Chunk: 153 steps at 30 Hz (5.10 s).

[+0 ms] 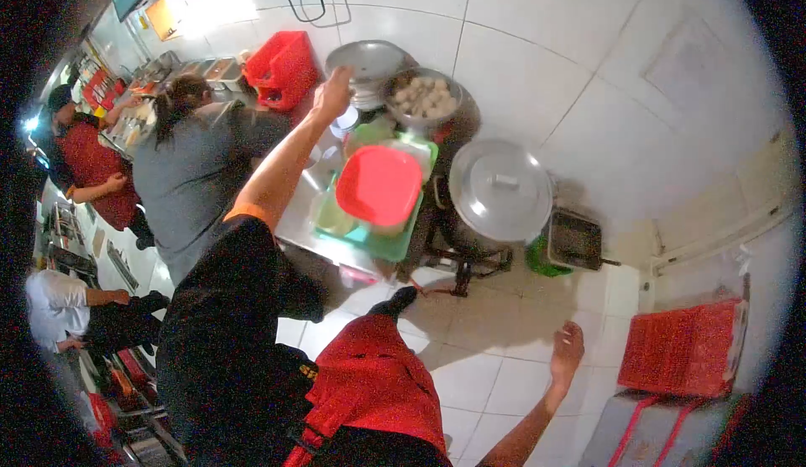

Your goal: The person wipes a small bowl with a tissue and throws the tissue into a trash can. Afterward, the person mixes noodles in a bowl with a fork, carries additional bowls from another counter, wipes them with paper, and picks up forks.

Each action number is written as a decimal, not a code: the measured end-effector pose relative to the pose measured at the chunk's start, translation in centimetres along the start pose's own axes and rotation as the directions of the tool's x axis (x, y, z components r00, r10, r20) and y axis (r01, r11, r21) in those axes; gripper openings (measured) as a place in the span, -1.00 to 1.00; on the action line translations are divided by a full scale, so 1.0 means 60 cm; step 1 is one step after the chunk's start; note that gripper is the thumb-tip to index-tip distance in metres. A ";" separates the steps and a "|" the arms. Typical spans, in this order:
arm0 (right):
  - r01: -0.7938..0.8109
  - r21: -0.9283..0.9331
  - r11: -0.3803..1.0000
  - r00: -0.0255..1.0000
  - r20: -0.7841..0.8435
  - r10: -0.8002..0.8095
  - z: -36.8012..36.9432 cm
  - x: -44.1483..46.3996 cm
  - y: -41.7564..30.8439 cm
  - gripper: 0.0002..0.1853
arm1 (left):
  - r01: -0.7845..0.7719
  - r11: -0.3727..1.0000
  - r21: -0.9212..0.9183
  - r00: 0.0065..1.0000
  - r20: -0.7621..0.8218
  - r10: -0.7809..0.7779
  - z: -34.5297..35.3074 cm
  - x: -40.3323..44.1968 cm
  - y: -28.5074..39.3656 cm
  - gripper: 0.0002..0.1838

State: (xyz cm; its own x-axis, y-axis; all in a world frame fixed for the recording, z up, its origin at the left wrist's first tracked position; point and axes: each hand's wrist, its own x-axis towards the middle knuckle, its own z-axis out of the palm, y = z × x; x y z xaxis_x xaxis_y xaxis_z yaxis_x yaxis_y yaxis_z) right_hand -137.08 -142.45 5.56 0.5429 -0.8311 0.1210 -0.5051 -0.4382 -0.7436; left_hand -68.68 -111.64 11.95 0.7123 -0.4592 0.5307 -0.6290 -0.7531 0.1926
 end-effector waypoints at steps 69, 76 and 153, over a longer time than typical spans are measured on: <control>-0.559 0.700 0.445 0.668 0.698 -0.259 0.604 0.471 -0.694 -0.36 | 0.457 0.623 -0.635 0.875 0.447 -0.186 0.015 0.197 -0.020 -0.75; -0.465 0.796 0.388 0.836 0.539 -0.104 0.555 0.431 -0.589 -0.51 | 0.617 0.417 -0.668 0.715 0.697 0.059 -0.022 0.148 0.093 -0.63; 0.023 -0.012 1.000 -0.833 0.553 0.026 0.282 -0.965 -0.467 -0.77 | 0.045 0.000 -0.999 -0.882 -0.040 -0.470 -0.655 -1.637 0.821 -0.57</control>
State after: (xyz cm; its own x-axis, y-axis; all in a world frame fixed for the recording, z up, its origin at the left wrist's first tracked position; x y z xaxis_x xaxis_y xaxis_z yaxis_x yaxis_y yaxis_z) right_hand -143.02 -76.24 8.24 -0.0938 0.8702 -0.4838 -0.5000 -0.4613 -0.7329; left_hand -181.90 -85.13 1.76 -0.3447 0.7778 -0.5255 -0.2791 0.4496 0.8485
